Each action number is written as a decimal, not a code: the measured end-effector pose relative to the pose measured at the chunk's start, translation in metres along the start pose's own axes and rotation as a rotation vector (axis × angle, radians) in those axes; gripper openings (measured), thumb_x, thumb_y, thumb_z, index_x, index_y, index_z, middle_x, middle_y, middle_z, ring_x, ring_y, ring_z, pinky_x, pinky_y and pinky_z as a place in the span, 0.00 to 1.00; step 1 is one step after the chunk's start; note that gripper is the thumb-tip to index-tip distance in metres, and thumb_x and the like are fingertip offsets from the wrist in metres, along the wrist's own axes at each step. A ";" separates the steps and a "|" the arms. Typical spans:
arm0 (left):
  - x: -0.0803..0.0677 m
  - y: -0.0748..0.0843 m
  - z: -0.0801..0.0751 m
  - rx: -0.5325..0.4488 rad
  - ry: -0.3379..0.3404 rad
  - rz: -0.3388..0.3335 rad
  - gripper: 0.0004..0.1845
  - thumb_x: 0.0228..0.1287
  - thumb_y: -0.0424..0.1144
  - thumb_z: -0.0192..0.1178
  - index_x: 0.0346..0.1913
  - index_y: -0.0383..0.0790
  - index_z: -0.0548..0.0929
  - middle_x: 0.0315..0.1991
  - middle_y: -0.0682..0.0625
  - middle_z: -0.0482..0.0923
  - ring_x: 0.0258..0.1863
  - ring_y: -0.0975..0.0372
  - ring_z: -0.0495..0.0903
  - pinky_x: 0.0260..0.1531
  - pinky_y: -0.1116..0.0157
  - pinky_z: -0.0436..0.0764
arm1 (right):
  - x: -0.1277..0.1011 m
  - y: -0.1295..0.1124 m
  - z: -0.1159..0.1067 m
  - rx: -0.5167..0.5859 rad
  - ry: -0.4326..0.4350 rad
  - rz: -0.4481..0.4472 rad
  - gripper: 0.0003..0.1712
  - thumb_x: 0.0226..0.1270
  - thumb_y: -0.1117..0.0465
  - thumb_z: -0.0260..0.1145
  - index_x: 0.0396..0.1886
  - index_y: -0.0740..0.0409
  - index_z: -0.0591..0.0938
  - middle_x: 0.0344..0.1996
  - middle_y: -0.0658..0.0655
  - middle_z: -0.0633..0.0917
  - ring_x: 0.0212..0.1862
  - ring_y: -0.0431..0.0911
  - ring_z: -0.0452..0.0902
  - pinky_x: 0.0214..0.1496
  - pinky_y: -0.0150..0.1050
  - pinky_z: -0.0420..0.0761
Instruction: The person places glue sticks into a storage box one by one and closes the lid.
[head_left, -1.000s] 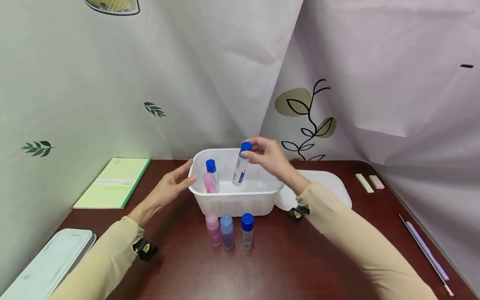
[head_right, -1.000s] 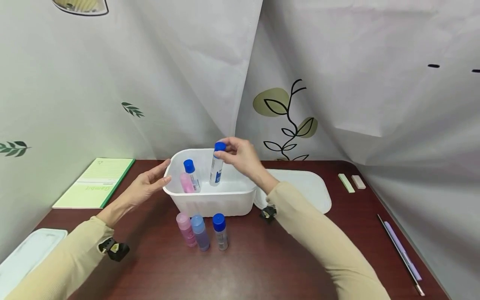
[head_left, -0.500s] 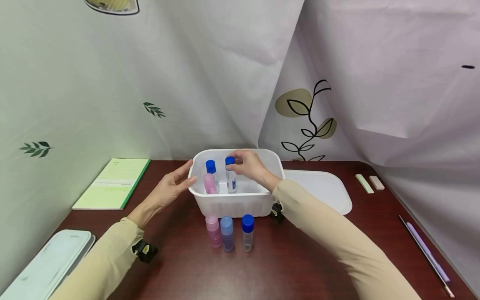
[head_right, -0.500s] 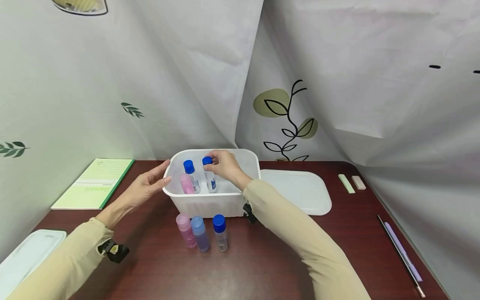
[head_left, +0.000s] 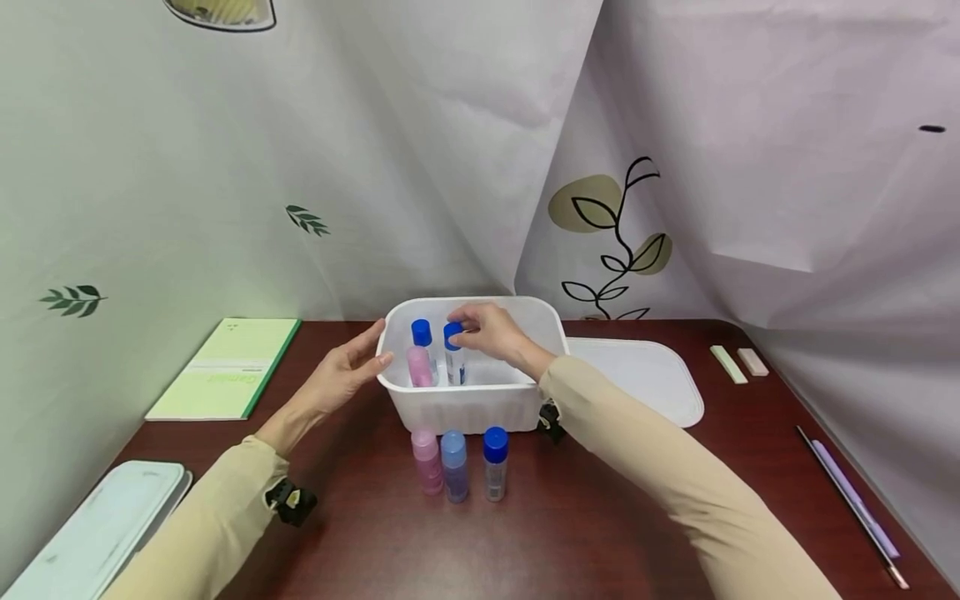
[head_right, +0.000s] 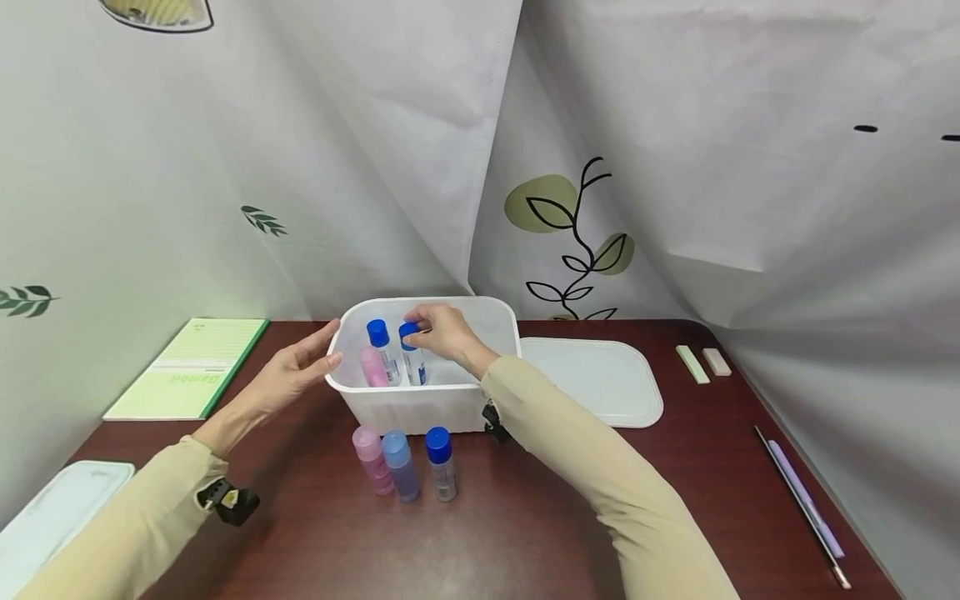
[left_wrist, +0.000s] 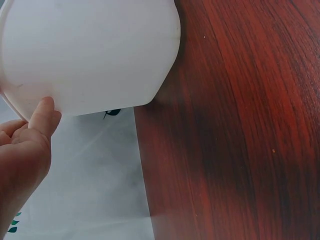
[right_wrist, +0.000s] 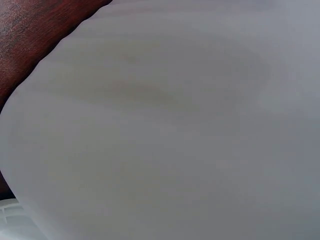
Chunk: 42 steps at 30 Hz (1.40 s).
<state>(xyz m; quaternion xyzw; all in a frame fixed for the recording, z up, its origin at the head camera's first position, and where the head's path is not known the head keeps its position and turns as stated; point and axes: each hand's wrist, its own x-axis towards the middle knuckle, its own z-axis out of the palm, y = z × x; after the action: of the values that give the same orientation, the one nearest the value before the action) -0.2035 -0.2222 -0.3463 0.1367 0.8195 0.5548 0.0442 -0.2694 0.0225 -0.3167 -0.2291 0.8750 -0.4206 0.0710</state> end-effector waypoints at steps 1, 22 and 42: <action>0.000 0.000 0.000 -0.001 0.000 -0.002 0.37 0.69 0.45 0.54 0.74 0.40 0.49 0.74 0.42 0.49 0.69 0.45 0.58 0.63 0.49 0.62 | -0.001 0.000 -0.001 -0.003 -0.008 -0.006 0.22 0.60 0.67 0.67 0.55 0.66 0.78 0.51 0.62 0.82 0.54 0.51 0.79 0.55 0.38 0.78; 0.003 0.001 -0.003 0.023 -0.006 -0.002 0.37 0.69 0.45 0.54 0.74 0.39 0.49 0.74 0.42 0.47 0.72 0.47 0.51 0.65 0.49 0.60 | -0.134 0.027 -0.013 0.134 -0.203 -0.514 0.20 0.58 0.66 0.69 0.51 0.68 0.79 0.45 0.62 0.84 0.47 0.47 0.82 0.47 0.34 0.82; 0.001 -0.001 -0.001 0.019 -0.006 -0.003 0.37 0.69 0.45 0.54 0.74 0.39 0.49 0.74 0.43 0.47 0.72 0.47 0.52 0.64 0.49 0.61 | -0.135 0.009 -0.050 0.208 -0.144 -0.424 0.17 0.59 0.70 0.67 0.48 0.68 0.79 0.35 0.60 0.85 0.38 0.40 0.81 0.37 0.37 0.84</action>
<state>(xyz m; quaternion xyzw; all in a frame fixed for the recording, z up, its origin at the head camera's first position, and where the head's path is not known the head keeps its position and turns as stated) -0.2050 -0.2227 -0.3466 0.1374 0.8249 0.5464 0.0460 -0.1693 0.1248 -0.3009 -0.4282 0.7521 -0.4966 0.0664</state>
